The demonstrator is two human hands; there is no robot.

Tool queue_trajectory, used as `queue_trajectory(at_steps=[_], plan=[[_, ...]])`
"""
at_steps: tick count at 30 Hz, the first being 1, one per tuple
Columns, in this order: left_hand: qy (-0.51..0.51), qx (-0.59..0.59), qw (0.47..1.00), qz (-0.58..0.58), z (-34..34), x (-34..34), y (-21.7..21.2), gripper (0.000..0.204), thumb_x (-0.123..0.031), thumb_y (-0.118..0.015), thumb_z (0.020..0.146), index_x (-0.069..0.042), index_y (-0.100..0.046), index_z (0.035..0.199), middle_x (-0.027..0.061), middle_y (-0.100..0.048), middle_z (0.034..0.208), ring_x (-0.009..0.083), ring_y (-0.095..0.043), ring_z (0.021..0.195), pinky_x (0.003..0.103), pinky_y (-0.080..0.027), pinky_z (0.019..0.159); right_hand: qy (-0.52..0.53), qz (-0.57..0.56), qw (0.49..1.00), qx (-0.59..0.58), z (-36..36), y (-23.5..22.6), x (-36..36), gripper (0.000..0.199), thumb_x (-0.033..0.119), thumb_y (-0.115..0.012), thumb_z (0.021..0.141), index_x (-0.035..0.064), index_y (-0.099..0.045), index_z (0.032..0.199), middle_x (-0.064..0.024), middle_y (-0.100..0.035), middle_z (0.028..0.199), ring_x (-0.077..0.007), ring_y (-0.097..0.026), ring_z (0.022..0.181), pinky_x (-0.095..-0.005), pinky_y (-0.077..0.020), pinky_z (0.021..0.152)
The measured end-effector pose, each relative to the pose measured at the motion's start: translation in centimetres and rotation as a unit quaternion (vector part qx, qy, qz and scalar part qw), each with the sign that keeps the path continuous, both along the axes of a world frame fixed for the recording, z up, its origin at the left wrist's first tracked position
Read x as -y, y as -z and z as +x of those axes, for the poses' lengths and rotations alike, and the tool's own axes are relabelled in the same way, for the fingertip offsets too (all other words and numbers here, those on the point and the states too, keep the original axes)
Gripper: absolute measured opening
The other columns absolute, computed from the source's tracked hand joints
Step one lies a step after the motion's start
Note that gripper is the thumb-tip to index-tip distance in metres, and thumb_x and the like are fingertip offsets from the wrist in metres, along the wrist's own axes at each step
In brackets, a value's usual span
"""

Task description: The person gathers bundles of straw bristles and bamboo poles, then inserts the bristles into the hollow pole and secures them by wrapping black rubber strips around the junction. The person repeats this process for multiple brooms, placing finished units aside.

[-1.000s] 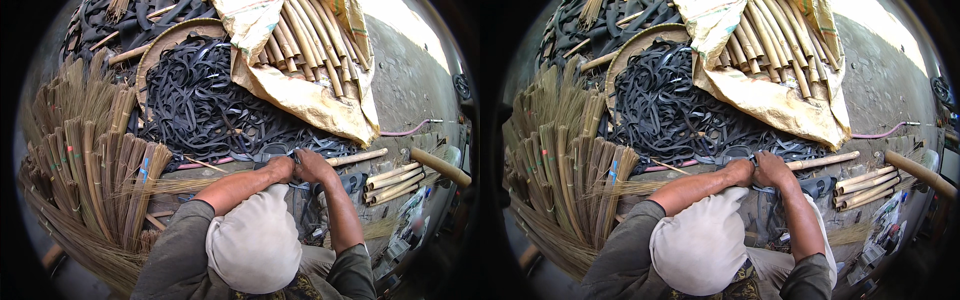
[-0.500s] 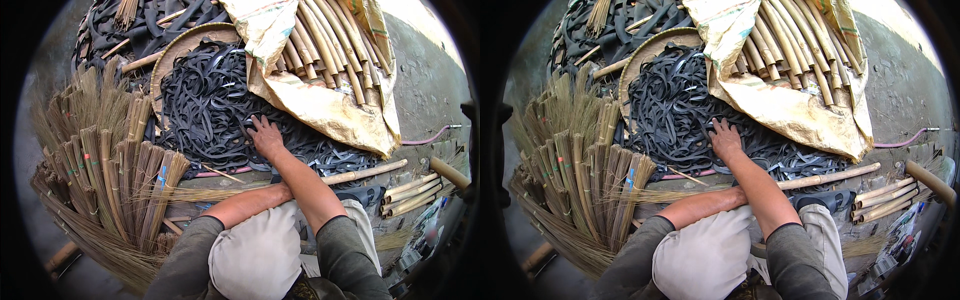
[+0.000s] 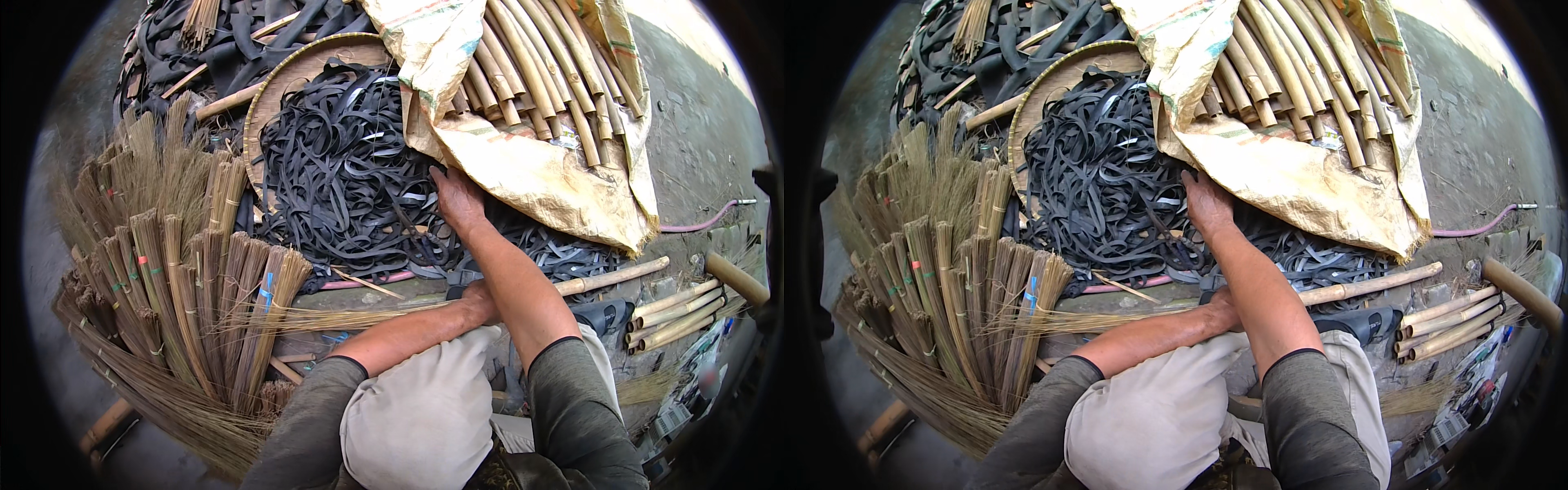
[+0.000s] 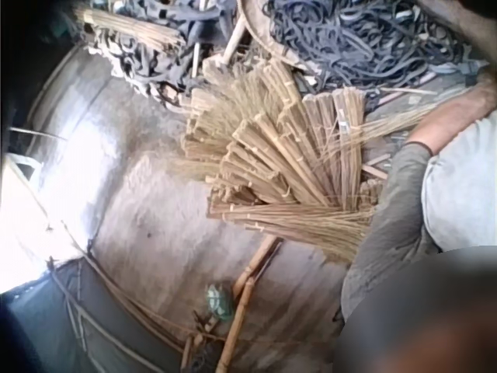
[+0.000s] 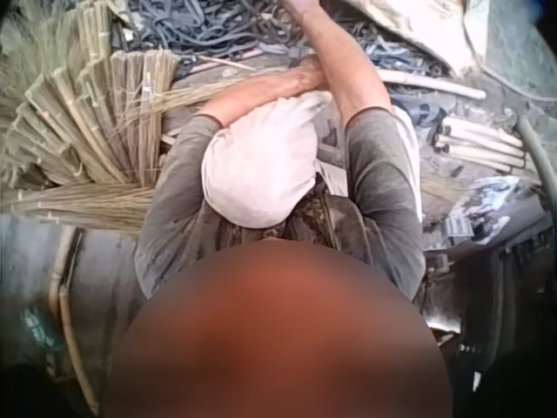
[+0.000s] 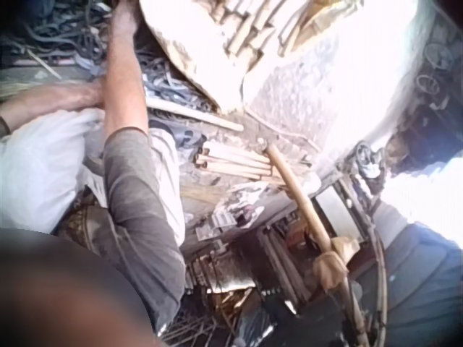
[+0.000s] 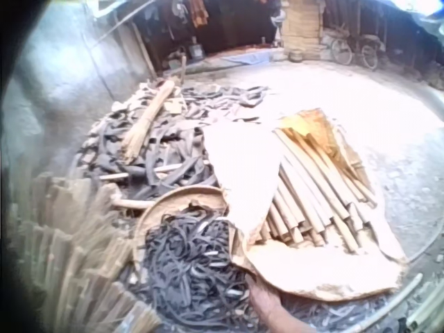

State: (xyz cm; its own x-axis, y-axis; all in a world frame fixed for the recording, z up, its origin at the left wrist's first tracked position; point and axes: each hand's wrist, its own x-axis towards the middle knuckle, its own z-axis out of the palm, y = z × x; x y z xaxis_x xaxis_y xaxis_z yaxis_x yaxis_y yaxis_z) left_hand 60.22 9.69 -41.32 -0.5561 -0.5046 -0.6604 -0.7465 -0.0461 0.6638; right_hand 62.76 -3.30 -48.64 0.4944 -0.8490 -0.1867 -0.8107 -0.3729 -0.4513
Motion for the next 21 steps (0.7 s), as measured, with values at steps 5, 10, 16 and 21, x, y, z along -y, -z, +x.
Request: queue_trajectory(at_steps=[5,10,16,21], plan=[[0.006,0.018,1.000,0.015,-0.2,0.3,-0.2,0.041,-0.026,-0.062,0.092,-0.006,-0.068,0.127,0.0180,-0.069,0.130,0.0325,-0.068,0.119,0.046,-0.055,0.099,-0.047,-0.006,0.999,-0.025,-0.4,1.0,1.0,0.031,0.002,-0.057,0.090,0.0085,-0.062,0.120,-0.0221,-0.060,0.125,-0.0409,-0.058,0.123,-0.0507,-0.0477,0.104],[0.018,0.035,0.999,0.022,-0.2,0.4,-0.4,0.038,-0.017,-0.062,0.090,-0.004,-0.068,0.125,0.0192,-0.070,0.127,0.0332,-0.069,0.117,0.046,-0.057,0.096,-0.052,0.014,0.997,-0.063,-0.3,2.1,1.6,0.029,0.003,-0.055,0.092,0.0059,-0.061,0.120,-0.0243,-0.057,0.135,-0.0441,-0.054,0.130,-0.0512,-0.0436,0.110],[0.022,0.063,0.996,0.067,-0.5,0.9,-0.2,0.039,-0.021,-0.067,0.088,-0.002,-0.070,0.121,0.0221,-0.073,0.119,0.0372,-0.070,0.113,0.048,-0.056,0.095,-0.077,-0.084,0.993,0.041,-3.7,5.2,4.0,0.032,0.012,-0.055,0.095,0.0049,-0.063,0.125,-0.0258,-0.060,0.135,-0.0417,-0.057,0.127,-0.0493,-0.0446,0.110],[0.009,0.083,0.995,0.064,-0.6,1.0,-0.7,0.035,-0.024,-0.072,0.086,-0.003,-0.073,0.114,0.0206,-0.075,0.111,0.0382,-0.072,0.106,0.048,-0.057,0.092,0.008,0.166,0.969,-0.182,-13.2,1.6,14.6,0.047,0.033,-0.060,0.095,0.0000,-0.065,0.129,-0.0246,-0.067,0.130,-0.0409,-0.062,0.122,-0.0478,-0.0462,0.108]])
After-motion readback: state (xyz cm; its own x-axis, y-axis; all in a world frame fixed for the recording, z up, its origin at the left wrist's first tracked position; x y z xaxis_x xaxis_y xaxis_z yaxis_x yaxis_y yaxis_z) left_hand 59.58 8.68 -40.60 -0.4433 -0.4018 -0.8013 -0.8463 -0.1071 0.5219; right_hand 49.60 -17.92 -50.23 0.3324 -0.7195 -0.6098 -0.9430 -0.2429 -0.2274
